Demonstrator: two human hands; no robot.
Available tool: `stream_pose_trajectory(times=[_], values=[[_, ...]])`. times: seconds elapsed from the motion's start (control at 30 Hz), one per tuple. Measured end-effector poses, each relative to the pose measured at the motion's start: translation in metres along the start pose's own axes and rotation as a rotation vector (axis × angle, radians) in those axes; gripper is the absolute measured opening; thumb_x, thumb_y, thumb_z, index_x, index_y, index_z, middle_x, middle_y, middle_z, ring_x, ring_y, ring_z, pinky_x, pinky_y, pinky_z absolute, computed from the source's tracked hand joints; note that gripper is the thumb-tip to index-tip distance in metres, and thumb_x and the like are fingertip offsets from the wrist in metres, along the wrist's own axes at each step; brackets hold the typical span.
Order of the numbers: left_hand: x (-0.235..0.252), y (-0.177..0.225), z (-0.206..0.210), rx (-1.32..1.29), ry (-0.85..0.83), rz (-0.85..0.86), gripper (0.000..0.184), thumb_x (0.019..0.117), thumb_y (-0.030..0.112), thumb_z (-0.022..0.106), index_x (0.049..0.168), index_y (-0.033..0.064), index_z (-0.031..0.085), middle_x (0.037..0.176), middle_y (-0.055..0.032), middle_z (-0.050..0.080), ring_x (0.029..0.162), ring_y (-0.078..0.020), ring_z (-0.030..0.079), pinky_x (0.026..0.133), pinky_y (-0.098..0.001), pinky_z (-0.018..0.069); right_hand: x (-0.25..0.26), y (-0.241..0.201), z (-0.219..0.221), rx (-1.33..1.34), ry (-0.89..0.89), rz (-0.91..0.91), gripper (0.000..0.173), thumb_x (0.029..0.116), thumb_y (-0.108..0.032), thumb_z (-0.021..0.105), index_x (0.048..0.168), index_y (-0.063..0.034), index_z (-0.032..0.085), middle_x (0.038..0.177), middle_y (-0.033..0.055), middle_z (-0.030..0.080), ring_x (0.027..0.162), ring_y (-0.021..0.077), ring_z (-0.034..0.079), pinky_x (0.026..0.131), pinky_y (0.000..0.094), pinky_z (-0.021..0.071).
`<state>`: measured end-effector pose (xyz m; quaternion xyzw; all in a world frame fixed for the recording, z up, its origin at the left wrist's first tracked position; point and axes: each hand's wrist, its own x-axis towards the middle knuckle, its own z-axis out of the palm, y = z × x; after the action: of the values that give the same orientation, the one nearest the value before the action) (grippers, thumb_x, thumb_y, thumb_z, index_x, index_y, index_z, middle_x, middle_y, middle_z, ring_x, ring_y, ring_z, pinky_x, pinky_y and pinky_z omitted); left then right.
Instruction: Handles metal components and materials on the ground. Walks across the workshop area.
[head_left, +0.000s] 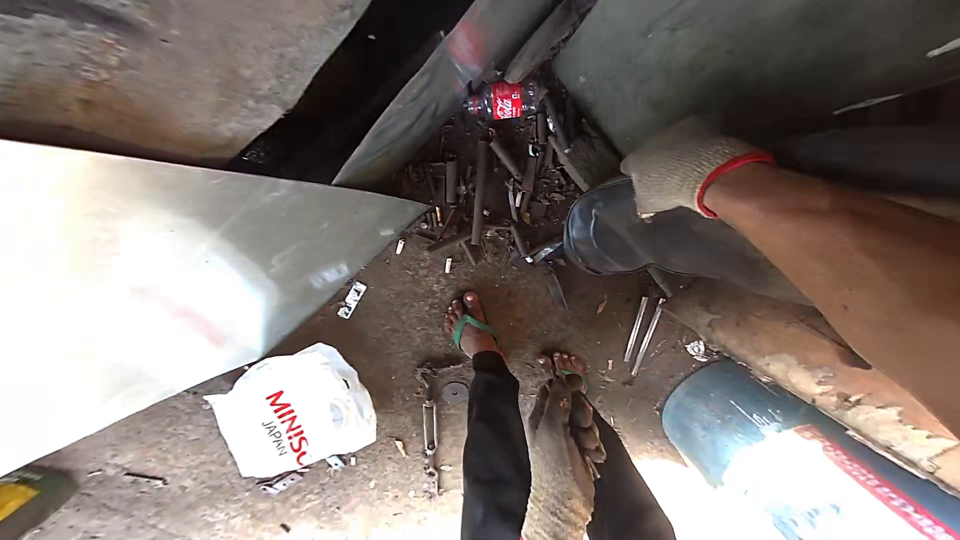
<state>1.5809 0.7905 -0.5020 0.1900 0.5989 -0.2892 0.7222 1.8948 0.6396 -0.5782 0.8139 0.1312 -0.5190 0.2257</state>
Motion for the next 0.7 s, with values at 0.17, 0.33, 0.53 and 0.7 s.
stream_pose_trajectory(times=[0.17, 0.33, 0.53, 0.7], values=[[0.002, 0.002, 0.0, -0.005, -0.005, -0.01, 0.034, 0.1122, 0.026, 0.035, 0.111, 0.0023, 0.059, 0.068, -0.0032, 0.055, 0.047, -0.0096, 0.054, 0.04, -0.0215, 0.0477, 0.039, 0.034, 0.026, -0.078, 0.236, -0.12, 0.04, 0.0788, -0.026, 0.081, 0.117, -0.0197, 0.071, 0.098, 0.0258, 0.069, 0.096, 0.0519, 0.064, 0.077, 0.0733, 0.0455], [-0.01, 0.016, -0.001, 0.103, -0.035, 0.113, 0.027, 0.1092, 0.024, 0.044, 0.108, 0.0031, 0.06, 0.064, -0.0012, 0.051, 0.046, -0.0076, 0.05, 0.039, -0.0206, 0.0449, 0.012, 0.006, 0.016, 0.078, 0.488, -0.256, 0.042, 0.0795, -0.015, 0.081, 0.118, -0.005, 0.068, 0.114, 0.0341, 0.061, 0.111, 0.0617, 0.053, 0.09, 0.0808, 0.0374], [-0.016, 0.028, -0.021, 0.011, 0.157, 0.166, 0.026, 0.1076, 0.028, 0.048, 0.097, 0.0076, 0.061, 0.055, 0.002, 0.041, 0.039, -0.0069, 0.04, 0.035, -0.0212, 0.0378, -0.013, -0.182, -0.005, 0.933, 0.723, -0.531, 0.06, 0.083, -0.045, 0.077, 0.134, -0.017, 0.064, 0.126, 0.0088, 0.066, 0.109, 0.0263, 0.067, 0.086, 0.0529, 0.0584], [0.0, 0.032, -0.025, -0.17, 0.258, 0.167, 0.039, 0.1075, 0.038, 0.048, 0.079, 0.0133, 0.058, 0.052, 0.0046, 0.037, 0.037, -0.006, 0.036, 0.034, -0.0218, 0.035, -0.027, -0.259, -0.007, 1.221, 0.697, -0.404, 0.041, 0.0901, -0.026, 0.071, 0.128, -0.0118, 0.065, 0.121, 0.0131, 0.063, 0.093, 0.0287, 0.068, 0.067, 0.0489, 0.0583]])
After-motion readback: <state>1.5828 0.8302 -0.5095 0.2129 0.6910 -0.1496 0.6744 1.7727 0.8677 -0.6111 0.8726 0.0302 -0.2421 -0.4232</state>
